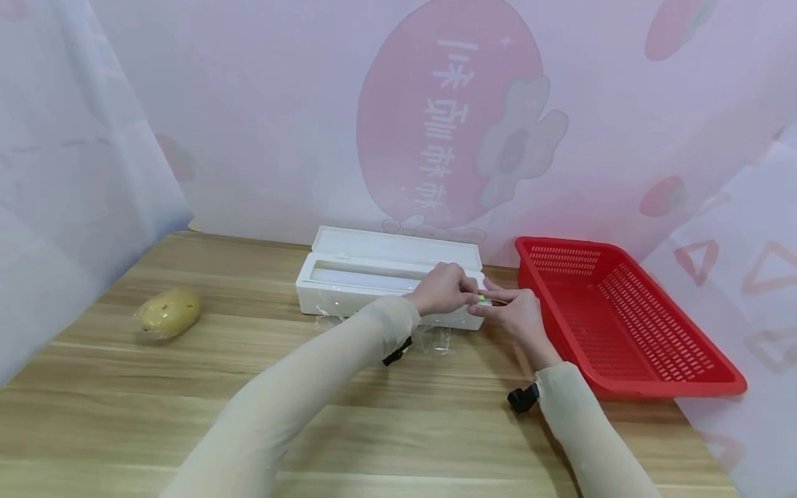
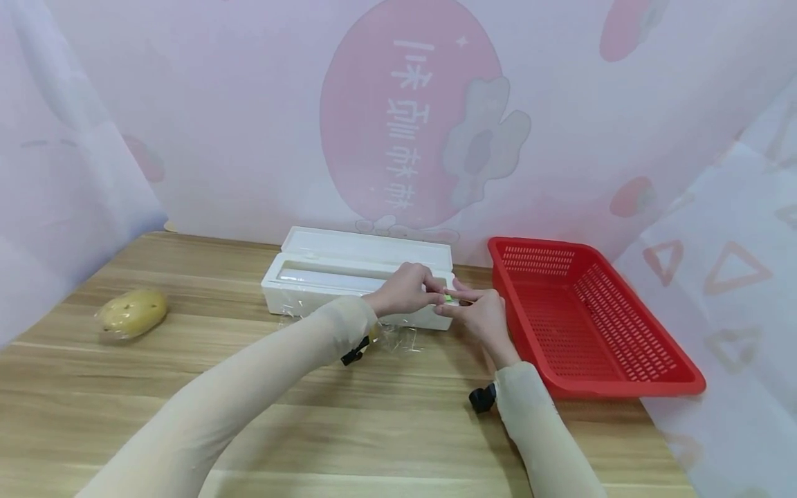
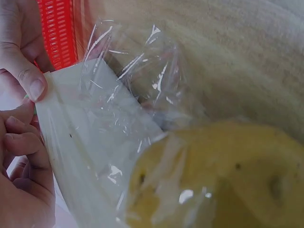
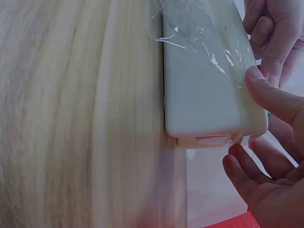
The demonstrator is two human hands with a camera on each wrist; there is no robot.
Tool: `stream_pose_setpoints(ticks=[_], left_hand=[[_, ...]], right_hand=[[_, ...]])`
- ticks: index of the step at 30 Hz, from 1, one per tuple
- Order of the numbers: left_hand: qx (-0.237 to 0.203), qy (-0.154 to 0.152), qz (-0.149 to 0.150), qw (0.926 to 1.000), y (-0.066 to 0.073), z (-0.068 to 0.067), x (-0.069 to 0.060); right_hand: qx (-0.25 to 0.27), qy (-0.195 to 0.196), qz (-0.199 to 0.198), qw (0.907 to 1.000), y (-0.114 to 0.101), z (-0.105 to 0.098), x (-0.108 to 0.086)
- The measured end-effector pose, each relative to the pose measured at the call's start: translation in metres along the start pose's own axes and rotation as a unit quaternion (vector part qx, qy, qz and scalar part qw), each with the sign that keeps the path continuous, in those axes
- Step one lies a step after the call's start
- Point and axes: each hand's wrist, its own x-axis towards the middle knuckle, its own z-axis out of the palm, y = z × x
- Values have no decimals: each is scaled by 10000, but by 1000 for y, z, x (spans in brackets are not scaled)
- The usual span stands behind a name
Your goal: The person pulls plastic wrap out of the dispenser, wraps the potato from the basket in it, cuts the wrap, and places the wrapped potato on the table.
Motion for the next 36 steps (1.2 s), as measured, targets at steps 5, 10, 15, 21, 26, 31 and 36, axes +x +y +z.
stream_pose_setpoints(ticks=[5, 10, 15, 21, 26, 31, 36], left_hand=[[216, -56, -26, 9997, -5, -2, -1], [318, -37, 83, 9995, -10, -4, -5], [368, -54, 267, 9990, -17, -8, -11], [628, 20, 496, 9968, -33, -25, -27], [778, 25, 747, 9942, -52, -48, -47], [879, 192, 972, 9912, -80, -73, -72], [963, 300, 1118, 9886, -103, -101, -100]], right_hand=[[-162, 2, -158, 9997, 2, 4, 2], [-308, 23, -267, 9992, 2, 8, 3], [-490, 34, -265, 9984, 2, 10, 4], [-670, 79, -249, 9974, -2, 11, 4], [-713, 120, -301, 9969, -5, 7, 2], [-704, 107, -228, 9972, -7, 4, -1], [-693, 90, -196, 9974, -6, -1, -4]])
